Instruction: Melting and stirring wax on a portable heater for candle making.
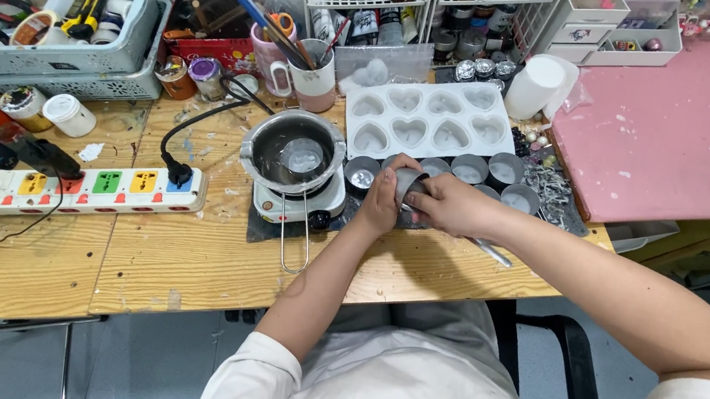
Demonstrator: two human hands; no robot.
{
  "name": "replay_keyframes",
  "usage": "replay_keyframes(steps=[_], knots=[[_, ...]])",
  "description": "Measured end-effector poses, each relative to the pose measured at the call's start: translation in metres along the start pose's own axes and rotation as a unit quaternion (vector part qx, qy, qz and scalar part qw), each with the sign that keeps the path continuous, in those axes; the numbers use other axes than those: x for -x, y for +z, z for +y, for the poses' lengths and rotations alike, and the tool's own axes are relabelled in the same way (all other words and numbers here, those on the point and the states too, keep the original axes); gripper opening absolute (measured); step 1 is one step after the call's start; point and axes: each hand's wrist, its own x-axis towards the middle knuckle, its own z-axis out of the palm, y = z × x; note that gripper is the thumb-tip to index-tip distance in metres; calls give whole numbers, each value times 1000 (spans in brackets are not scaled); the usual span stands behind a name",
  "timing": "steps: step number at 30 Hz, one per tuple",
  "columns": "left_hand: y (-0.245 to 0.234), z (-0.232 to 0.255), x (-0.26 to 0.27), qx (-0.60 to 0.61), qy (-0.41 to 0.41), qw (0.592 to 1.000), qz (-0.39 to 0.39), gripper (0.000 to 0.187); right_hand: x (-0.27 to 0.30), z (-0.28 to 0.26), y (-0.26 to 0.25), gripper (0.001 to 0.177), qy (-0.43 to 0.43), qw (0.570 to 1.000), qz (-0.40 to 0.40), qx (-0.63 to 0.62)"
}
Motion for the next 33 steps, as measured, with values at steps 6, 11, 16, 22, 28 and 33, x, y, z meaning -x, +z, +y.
replay_keyframes(steps=[6,11,16,22,28,33], knots=[[11,-35,1,189,-57,976,94,69,-6,-1,-16,36,45,976,-110,-182],[13,-27,-3,341,-195,914,102,67,0,-32,-41,38,41,978,-93,-180],[12,-45,3,387,-181,902,55,76,-14,-68,-43,41,-19,984,-78,-159],[11,-10,-5,402,-195,892,61,74,-42,-113,-20,50,-29,999,-22,17],[10,-32,-1,365,-191,910,47,73,-55,-149,1,59,-153,932,71,322],[11,-25,-3,380,-181,905,69,73,-59,-165,10,64,-181,829,72,524]])
